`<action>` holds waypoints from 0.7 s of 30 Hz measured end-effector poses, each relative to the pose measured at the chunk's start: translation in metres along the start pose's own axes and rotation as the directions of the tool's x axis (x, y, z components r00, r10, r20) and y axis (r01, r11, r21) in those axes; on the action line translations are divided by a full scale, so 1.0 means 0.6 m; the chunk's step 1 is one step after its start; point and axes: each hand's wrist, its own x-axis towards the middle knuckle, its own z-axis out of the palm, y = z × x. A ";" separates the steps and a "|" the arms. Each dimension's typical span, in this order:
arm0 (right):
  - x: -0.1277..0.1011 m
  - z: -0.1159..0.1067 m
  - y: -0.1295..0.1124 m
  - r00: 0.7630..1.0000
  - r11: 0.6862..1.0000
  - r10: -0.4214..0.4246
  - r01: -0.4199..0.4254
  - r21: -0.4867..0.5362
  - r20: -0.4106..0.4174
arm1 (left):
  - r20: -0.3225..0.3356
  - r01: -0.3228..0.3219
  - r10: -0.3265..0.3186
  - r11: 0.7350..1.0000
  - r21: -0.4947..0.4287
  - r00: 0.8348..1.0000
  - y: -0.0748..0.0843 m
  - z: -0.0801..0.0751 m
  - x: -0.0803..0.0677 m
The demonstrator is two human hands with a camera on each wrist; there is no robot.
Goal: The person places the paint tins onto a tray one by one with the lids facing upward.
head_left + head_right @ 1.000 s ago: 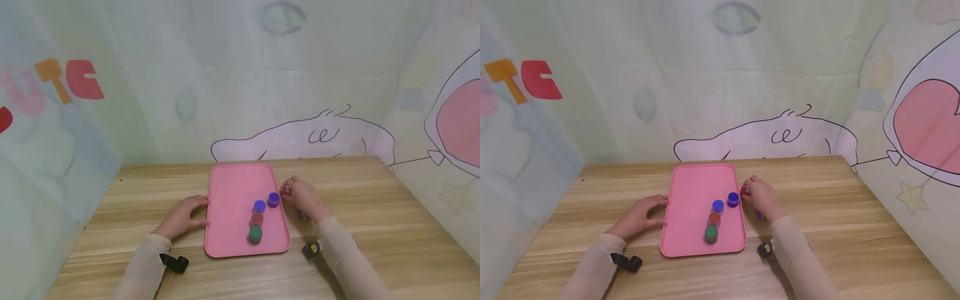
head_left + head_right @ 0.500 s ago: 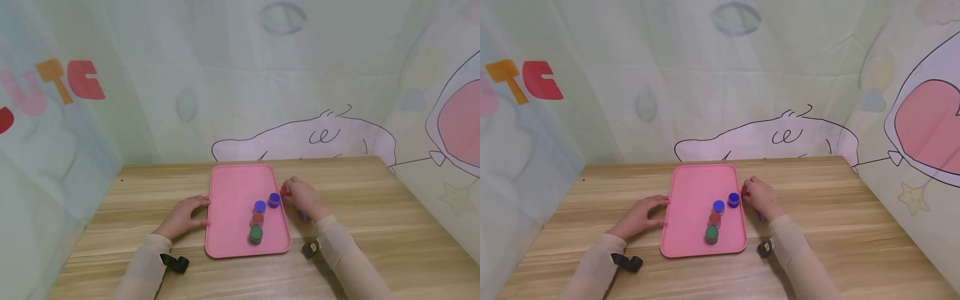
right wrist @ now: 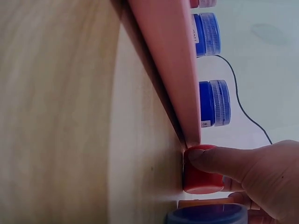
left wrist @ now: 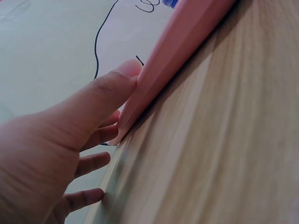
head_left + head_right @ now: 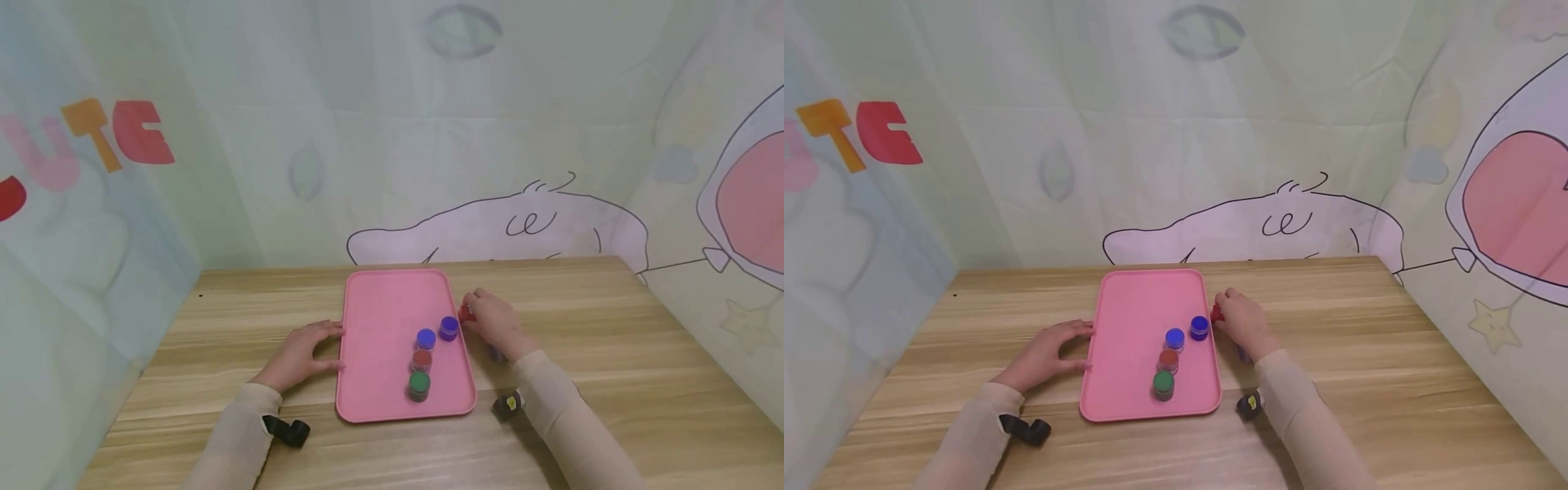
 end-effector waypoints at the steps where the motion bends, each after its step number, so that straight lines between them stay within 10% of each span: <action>1: 0.000 0.000 0.000 1.000 1.000 -0.003 0.003 -0.004 -0.003 | -0.001 -0.001 0.001 1.000 -0.002 1.000 0.000 0.000 0.000; 21: -0.007 -0.001 0.011 0.996 0.996 0.076 -0.077 0.034 0.039 | -0.001 -0.002 0.002 1.000 0.000 1.000 0.003 -0.001 0.000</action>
